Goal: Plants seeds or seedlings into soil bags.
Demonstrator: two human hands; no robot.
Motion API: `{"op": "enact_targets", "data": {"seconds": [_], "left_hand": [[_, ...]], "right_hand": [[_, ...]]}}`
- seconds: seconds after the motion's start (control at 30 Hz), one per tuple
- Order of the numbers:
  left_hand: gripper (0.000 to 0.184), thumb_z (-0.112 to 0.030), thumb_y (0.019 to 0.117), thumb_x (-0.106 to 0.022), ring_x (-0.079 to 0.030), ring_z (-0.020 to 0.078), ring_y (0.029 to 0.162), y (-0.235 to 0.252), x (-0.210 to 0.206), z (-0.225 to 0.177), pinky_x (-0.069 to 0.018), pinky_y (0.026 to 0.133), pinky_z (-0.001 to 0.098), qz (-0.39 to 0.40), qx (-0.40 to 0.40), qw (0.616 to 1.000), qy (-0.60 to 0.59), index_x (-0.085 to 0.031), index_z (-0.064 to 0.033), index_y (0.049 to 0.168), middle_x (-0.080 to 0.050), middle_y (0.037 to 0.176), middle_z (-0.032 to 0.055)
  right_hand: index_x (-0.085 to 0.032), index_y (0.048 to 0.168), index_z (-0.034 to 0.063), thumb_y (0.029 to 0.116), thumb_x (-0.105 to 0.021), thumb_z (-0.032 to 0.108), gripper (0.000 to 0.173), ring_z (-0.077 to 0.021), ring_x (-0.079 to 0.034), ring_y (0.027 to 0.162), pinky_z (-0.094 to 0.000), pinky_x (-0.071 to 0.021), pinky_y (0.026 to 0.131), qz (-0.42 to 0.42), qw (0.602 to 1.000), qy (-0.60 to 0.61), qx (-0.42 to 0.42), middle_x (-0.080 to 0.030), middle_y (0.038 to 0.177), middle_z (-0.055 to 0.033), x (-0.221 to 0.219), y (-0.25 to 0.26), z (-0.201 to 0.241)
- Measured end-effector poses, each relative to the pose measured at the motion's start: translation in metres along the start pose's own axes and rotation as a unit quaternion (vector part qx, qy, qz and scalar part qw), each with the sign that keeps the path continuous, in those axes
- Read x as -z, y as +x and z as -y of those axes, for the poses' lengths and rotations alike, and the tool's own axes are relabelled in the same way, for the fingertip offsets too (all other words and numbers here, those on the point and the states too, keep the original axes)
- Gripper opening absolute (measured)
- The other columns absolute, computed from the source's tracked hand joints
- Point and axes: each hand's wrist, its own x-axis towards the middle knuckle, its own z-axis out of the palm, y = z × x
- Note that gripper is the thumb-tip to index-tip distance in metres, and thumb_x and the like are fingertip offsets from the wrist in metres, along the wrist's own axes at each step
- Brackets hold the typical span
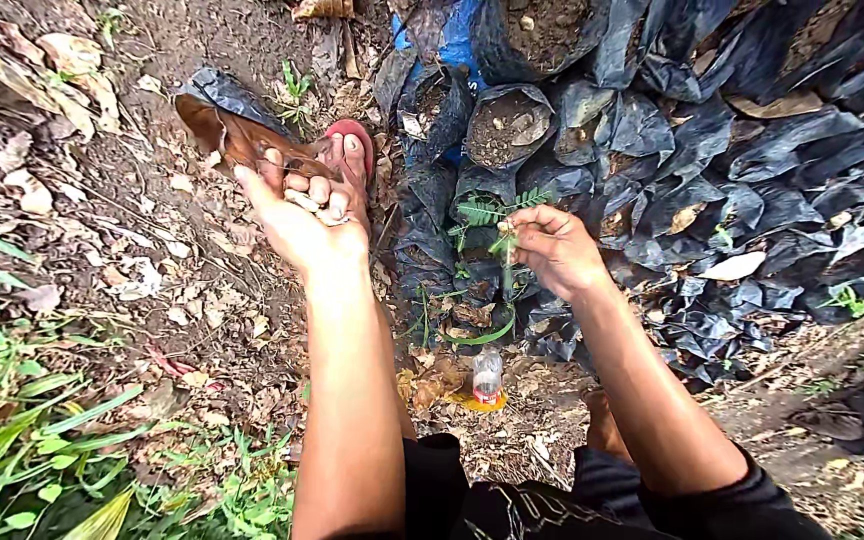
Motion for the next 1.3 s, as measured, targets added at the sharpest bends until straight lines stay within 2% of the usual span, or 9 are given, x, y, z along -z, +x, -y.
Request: {"op": "enact_targets", "data": {"seconds": [0.23,0.33,0.43,0.6,0.73,0.9,1.07,1.2,1.3], "left_hand": [[0.047,-0.045,0.1119,-0.022,-0.04,0.0038,0.043,0.001,0.0,0.005,-0.0334,0.038,0.0163,0.007,0.024,1.0,-0.019,-0.052,-0.0157,0.09,-0.044,0.059,-0.0046],[0.046,-0.044,0.1119,-0.022,-0.041,0.0049,0.043,0.001,-0.001,0.007,-0.0346,0.038,0.0173,0.013,0.031,0.999,-0.02,-0.051,-0.0145,0.093,-0.044,0.059,-0.0032],[0.044,-0.043,0.1116,-0.025,-0.04,0.0061,0.043,0.001,-0.002,0.006,-0.0344,0.037,0.0182,0.012,0.04,0.999,-0.018,-0.052,-0.0134,0.094,-0.044,0.06,-0.002],[0.042,-0.042,0.1121,-0.025,-0.04,0.0053,0.041,0.002,-0.001,0.012,-0.0344,0.036,0.0175,0.02,0.053,0.998,-0.03,-0.049,-0.014,0.092,-0.043,0.059,-0.0027],[0.043,-0.042,0.1121,-0.024,-0.04,0.0054,0.042,0.002,0.001,0.014,-0.035,0.037,0.0178,0.019,0.06,0.998,-0.024,-0.049,-0.014,0.092,-0.044,0.06,-0.0023],[0.043,-0.04,0.1123,-0.023,-0.04,0.0063,0.043,0.006,0.003,0.014,-0.0342,0.037,0.0181,0.033,0.065,0.997,-0.03,-0.049,-0.013,0.091,-0.045,0.063,-0.001],[0.046,-0.044,0.1115,-0.023,-0.04,0.0063,0.043,0.011,0.004,0.018,-0.0342,0.037,0.0187,0.034,0.073,0.996,-0.035,-0.051,-0.0128,0.093,-0.045,0.062,-0.0011],[0.044,-0.042,0.1116,-0.026,-0.04,0.0064,0.043,0.009,0.002,0.016,-0.0339,0.036,0.0182,0.025,0.076,0.996,-0.027,-0.051,-0.0129,0.092,-0.044,0.061,-0.0019],[0.042,-0.041,0.1121,-0.027,-0.04,0.0063,0.042,0.006,0.002,0.015,-0.0342,0.036,0.0181,0.033,0.079,0.996,-0.027,-0.05,-0.0134,0.09,-0.045,0.061,-0.0016]], "right_hand": [[-0.065,0.09,0.0171,0.0944,-0.055,0.01,0.013,-0.009,-0.062,0.066,-0.0266,-0.0555,0.063,0.033,0.974,0.212,-0.071,-0.066,0.081,-0.0004,-0.01,0.006,-0.021],[-0.065,0.1,0.0191,0.0959,-0.054,0.018,0.011,-0.0071,-0.057,0.065,-0.0225,-0.0498,0.059,0.052,0.953,0.269,-0.126,-0.062,0.084,0.0008,-0.012,-0.004,-0.03],[-0.064,0.119,0.0201,0.0966,-0.049,0.022,0.027,-0.0061,-0.054,0.063,-0.0209,-0.0476,0.057,0.061,0.944,0.273,-0.177,-0.059,0.082,0.0022,-0.017,-0.013,-0.036],[-0.059,0.106,0.019,0.096,-0.049,0.017,0.014,-0.0085,-0.061,0.071,-0.0216,-0.0525,0.061,0.052,0.93,0.287,-0.224,-0.063,0.093,-0.002,-0.021,-0.021,-0.042],[-0.061,0.108,0.0162,0.0974,-0.05,0.019,0.015,-0.012,-0.067,0.077,-0.0234,-0.0564,0.063,0.052,0.917,0.317,-0.237,-0.066,0.102,-0.0064,-0.018,-0.022,-0.043],[-0.06,0.097,0.0132,0.0985,-0.044,0.017,0.017,-0.0199,-0.071,0.083,-0.0306,-0.0585,0.067,0.054,0.902,0.34,-0.259,-0.07,0.099,-0.0107,-0.017,-0.005,-0.045],[-0.06,0.088,0.0161,0.0986,-0.046,0.021,0.019,-0.0132,-0.062,0.072,-0.0267,-0.0515,0.063,0.093,0.899,0.343,-0.255,-0.064,0.084,-0.0034,-0.015,0.001,-0.051],[-0.062,0.091,0.0154,0.0997,-0.046,0.021,0.018,-0.0122,-0.062,0.071,-0.0255,-0.0521,0.063,0.088,0.901,0.337,-0.256,-0.063,0.084,-0.0029,-0.017,0.004,-0.053],[-0.059,0.107,0.0113,0.1022,-0.045,0.012,0.015,-0.0133,-0.063,0.073,-0.0275,-0.0554,0.065,-0.024,0.953,0.224,-0.205,-0.064,0.089,-0.0046,-0.03,0.004,-0.047]]}}
